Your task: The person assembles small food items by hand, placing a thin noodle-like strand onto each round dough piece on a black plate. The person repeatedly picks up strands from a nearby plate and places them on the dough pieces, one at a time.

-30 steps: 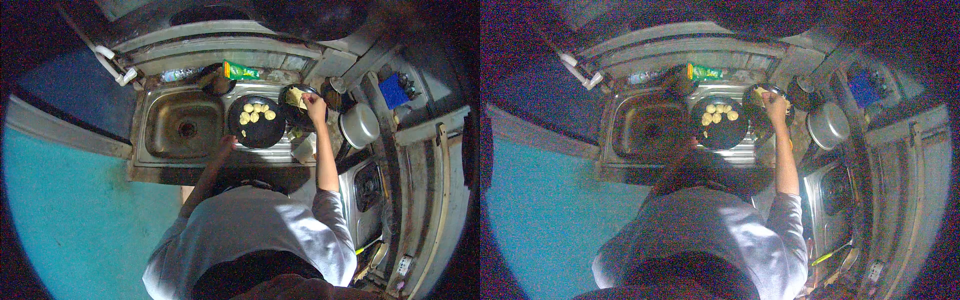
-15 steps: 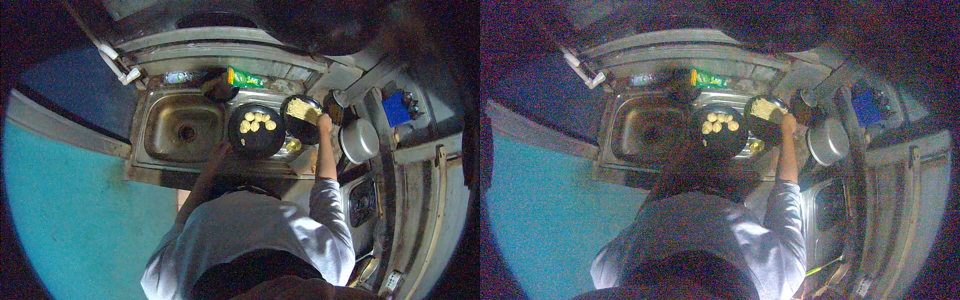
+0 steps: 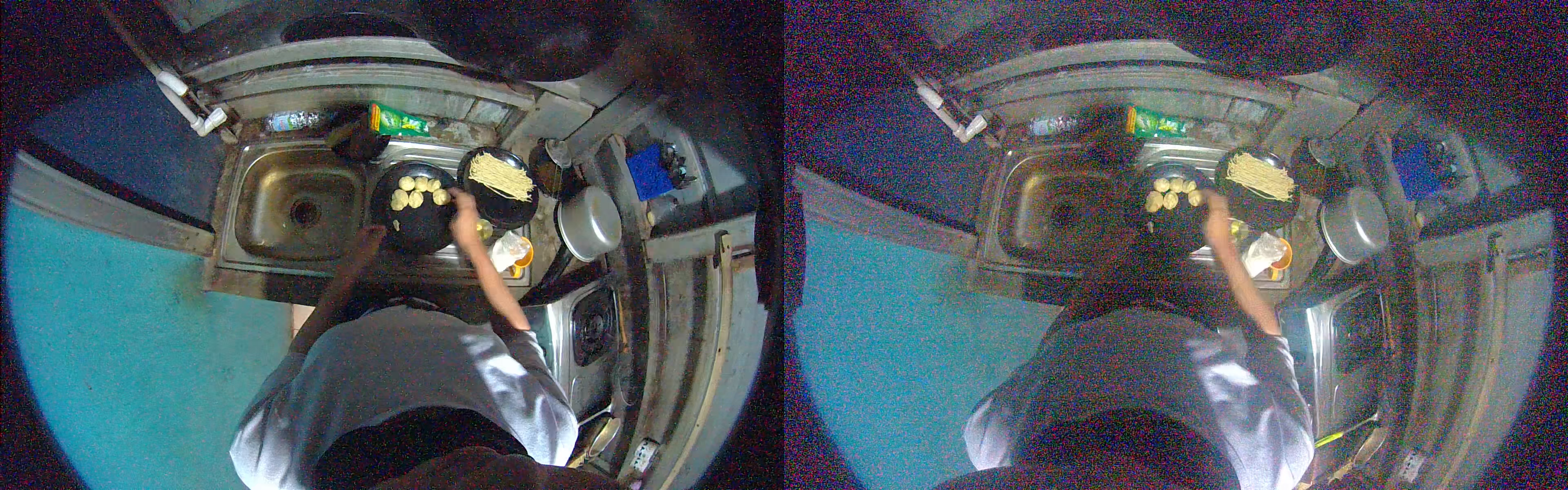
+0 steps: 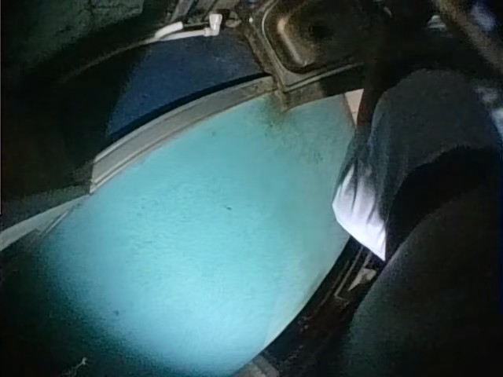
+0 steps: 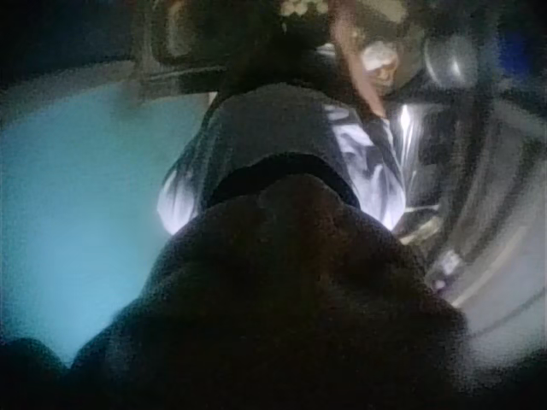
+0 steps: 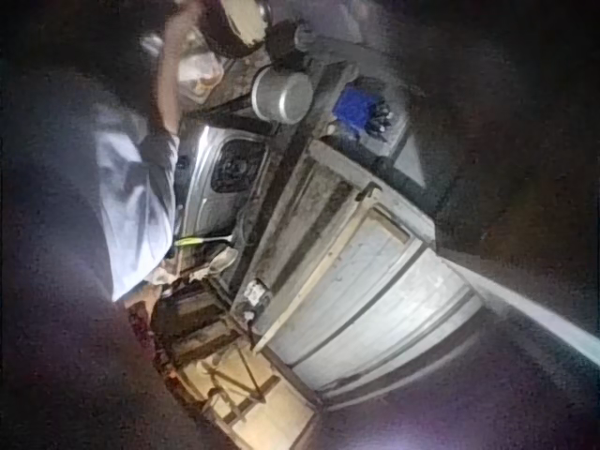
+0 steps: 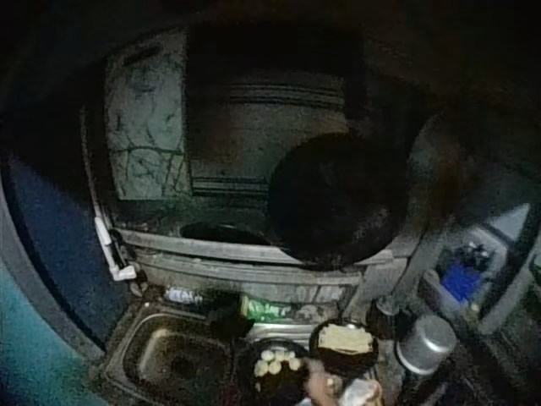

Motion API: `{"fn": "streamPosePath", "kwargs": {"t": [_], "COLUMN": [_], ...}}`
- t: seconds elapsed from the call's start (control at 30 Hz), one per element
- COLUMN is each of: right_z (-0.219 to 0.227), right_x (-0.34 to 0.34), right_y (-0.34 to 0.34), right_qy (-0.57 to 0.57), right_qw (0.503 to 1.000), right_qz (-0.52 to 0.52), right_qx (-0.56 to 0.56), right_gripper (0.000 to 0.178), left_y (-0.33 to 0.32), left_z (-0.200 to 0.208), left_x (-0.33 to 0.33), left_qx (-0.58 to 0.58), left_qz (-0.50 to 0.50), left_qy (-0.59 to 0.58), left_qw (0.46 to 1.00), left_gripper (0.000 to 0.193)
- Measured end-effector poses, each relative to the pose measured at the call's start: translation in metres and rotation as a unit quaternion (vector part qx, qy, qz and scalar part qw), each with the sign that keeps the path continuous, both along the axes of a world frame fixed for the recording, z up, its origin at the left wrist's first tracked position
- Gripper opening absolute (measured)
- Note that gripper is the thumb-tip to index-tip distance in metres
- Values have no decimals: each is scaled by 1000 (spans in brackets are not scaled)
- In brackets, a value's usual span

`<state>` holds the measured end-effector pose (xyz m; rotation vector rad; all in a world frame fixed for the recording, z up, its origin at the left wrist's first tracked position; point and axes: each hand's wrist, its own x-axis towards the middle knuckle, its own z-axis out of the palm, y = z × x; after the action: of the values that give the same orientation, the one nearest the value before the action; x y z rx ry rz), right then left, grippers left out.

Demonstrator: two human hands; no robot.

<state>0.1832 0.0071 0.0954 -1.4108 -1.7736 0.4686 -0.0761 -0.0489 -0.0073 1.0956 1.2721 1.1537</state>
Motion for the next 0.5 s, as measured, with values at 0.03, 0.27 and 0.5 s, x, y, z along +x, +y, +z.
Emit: {"fn": "streamPosePath", "kwargs": {"t": [0.03, 0.27, 0.5], "right_z": [-16, -60, -53], "right_x": [-14, -73, -74], "right_y": [-7, -46, -47], "right_qy": [17, -37, -55], "right_qw": [998, 993, 994], "right_qz": [42, 48, 46], "right_qx": [53, -104, -85], "right_gripper": [59, 52, 43], "left_y": [10, 18, 44], "left_z": [-16, 96, -13], "left_x": [3, 40, 36], "left_qx": [64, 137, 239], "left_qz": [-9, -57, -46], "left_qy": [146, 557, 543], "left_qw": [987, 817, 804], "left_gripper": [24, 29, 26]}}
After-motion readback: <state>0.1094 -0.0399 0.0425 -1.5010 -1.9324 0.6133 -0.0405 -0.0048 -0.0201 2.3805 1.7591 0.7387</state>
